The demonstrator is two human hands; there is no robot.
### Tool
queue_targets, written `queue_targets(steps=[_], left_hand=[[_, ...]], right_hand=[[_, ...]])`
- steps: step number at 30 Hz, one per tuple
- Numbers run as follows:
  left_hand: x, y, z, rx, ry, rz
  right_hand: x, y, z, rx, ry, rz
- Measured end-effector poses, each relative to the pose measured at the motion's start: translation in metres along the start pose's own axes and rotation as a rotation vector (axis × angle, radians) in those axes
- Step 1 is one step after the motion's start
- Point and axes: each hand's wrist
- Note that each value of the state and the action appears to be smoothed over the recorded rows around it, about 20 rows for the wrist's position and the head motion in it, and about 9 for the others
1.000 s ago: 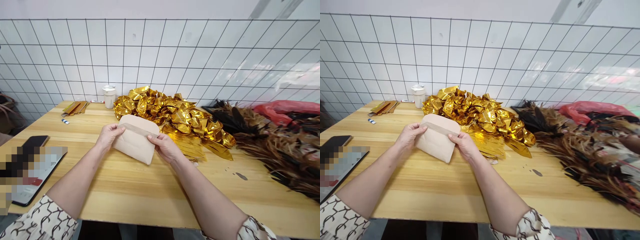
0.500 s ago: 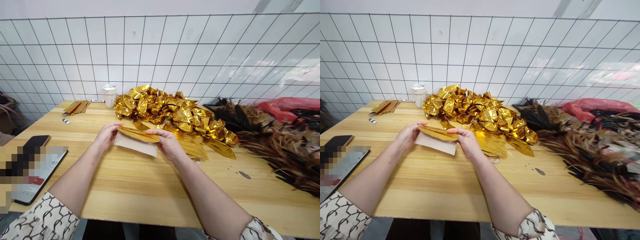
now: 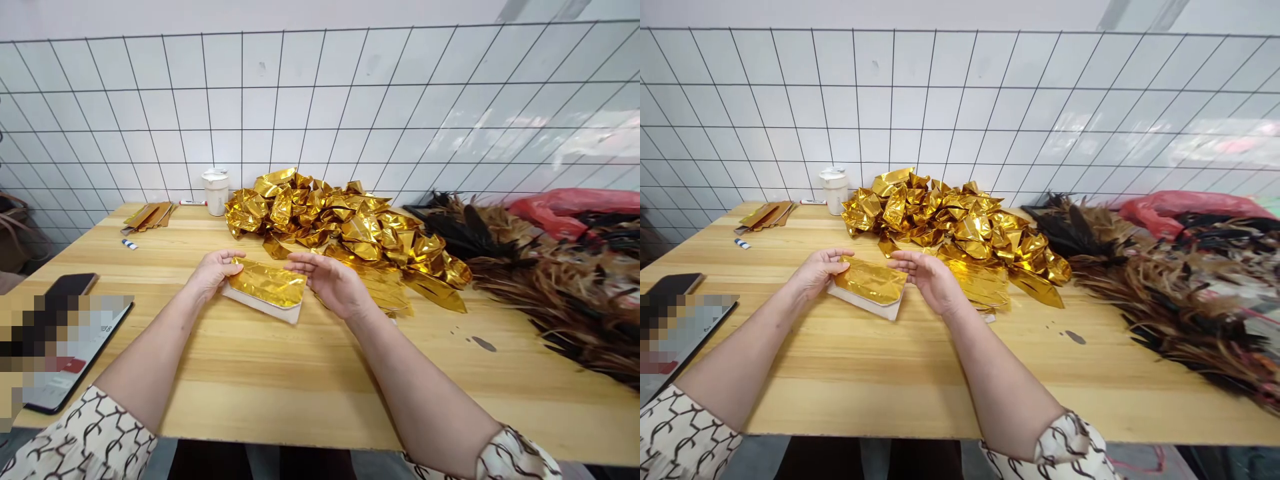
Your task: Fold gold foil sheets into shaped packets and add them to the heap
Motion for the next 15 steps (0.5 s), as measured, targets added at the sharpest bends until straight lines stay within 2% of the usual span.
queue_targets(steps=[4, 10, 12, 15], left_hand=[[0.005, -0.006, -0.001, -0.037, 0.065, -0.109], [0.015, -0.015, -0.002, -0.061, 0.124, -0.273], [0.017, -0.015, -0.003, -0.037, 0.117, -0.264], [0.016, -0.011, -0.004, 0.05, 0.06, -0.125]], right_hand=[[0.004, -0.002, 0.004, 0.063, -0.192, -0.006], [0.013, -0.008, 0.01, 0.161, -0.358, -0.233], [0.014, -0.008, 0.011, 0.182, -0.35, -0.246], [0.013, -0.005, 0.012, 0.158, -0.28, -0.124]])
Point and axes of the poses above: each hand's wrist, its own y-axis towards the middle knuckle, its own x-axis out of the palm, z = x × y, and after that the axes turned 3 degrees about -y, right-handed
